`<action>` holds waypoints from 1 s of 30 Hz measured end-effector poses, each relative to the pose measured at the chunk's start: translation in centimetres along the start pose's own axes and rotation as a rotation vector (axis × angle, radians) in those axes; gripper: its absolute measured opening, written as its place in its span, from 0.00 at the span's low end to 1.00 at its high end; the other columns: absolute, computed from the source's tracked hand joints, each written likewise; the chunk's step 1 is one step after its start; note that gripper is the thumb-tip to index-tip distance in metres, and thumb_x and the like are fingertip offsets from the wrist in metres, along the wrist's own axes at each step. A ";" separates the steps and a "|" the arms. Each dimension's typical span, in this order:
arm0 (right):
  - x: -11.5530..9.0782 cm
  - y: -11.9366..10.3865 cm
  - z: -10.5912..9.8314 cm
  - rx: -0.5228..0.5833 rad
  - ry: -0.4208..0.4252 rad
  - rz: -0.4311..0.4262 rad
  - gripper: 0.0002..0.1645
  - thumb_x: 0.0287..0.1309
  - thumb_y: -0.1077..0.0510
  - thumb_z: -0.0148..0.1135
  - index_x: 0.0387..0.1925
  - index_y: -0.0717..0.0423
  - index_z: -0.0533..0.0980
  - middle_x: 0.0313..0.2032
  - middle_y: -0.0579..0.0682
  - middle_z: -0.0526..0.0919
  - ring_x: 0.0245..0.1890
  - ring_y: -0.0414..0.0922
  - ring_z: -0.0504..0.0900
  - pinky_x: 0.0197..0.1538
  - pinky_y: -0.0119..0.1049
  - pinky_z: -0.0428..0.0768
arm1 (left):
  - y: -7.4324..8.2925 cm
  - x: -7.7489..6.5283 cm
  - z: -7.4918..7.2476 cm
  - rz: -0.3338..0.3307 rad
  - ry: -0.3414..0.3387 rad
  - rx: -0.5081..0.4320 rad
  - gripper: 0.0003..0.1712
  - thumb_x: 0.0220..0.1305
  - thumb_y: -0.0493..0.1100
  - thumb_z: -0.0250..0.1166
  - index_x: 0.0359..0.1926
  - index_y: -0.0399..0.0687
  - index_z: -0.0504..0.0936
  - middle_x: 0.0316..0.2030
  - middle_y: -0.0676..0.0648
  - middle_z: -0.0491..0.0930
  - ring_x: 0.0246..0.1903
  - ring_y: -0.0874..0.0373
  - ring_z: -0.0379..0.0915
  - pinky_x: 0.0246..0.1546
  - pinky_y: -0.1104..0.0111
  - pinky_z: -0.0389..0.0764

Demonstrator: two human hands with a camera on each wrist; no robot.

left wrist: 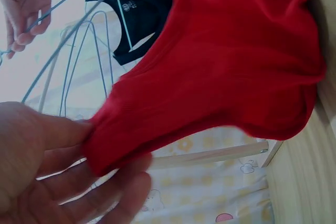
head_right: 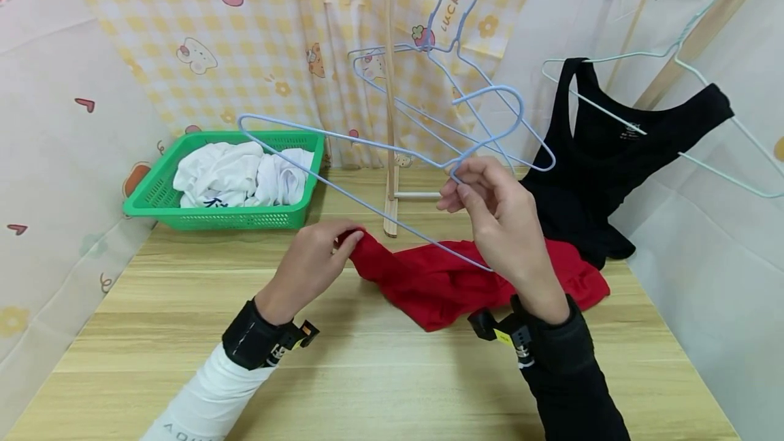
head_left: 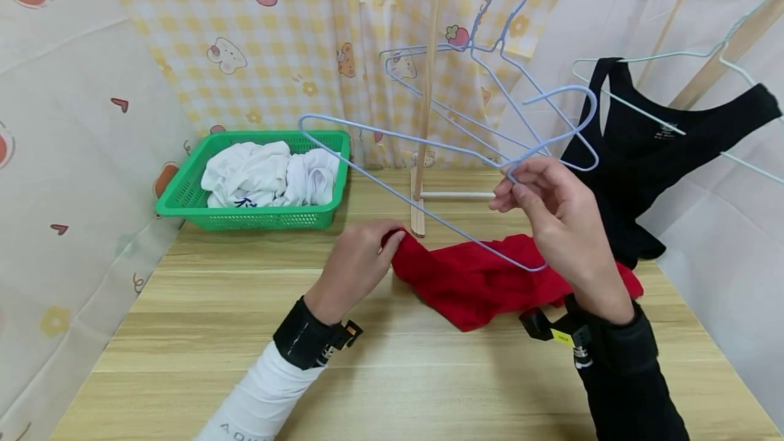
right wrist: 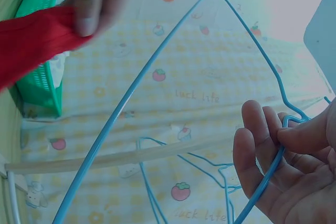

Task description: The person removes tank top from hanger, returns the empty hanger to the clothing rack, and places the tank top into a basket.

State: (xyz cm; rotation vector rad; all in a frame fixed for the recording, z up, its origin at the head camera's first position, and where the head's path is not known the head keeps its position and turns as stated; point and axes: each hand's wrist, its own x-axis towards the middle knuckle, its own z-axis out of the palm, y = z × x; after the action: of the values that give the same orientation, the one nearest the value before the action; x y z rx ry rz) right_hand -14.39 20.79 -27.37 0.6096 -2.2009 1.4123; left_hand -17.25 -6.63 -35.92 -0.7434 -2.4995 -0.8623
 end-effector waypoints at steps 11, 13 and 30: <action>0.2 -1.3 -2.5 0.160 0.080 -0.105 0.14 0.73 0.78 0.54 0.54 0.70 0.79 0.42 0.52 0.89 0.35 0.41 0.90 0.46 0.25 0.88 | 0.0 -0.4 0.6 -0.073 -0.128 0.046 0.13 0.74 0.38 0.71 0.55 0.40 0.89 0.51 0.41 0.91 0.49 0.49 0.89 0.48 0.56 0.90; 0.4 -1.6 -3.3 0.154 0.093 -0.119 0.13 0.73 0.77 0.54 0.53 0.72 0.79 0.42 0.52 0.89 0.35 0.41 0.90 0.45 0.26 0.88 | 0.0 -0.5 0.6 -0.075 -0.123 0.051 0.14 0.74 0.38 0.71 0.57 0.39 0.89 0.53 0.41 0.90 0.52 0.47 0.88 0.50 0.56 0.90; 3.6 -1.0 -12.7 -0.223 0.301 -0.072 0.20 0.82 0.67 0.48 0.66 0.60 0.78 0.44 0.37 0.88 0.38 0.30 0.88 0.50 0.18 0.81 | 0.0 -1.1 0.3 -0.091 -0.101 0.064 0.17 0.77 0.41 0.67 0.61 0.39 0.86 0.58 0.39 0.87 0.58 0.45 0.84 0.53 0.54 0.89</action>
State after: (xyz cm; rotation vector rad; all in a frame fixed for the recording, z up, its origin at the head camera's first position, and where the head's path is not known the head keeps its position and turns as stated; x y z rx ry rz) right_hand -14.98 31.67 -19.84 0.3672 -2.0358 1.1196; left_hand -16.45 -6.87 -36.72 -0.6722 -2.6546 -0.7886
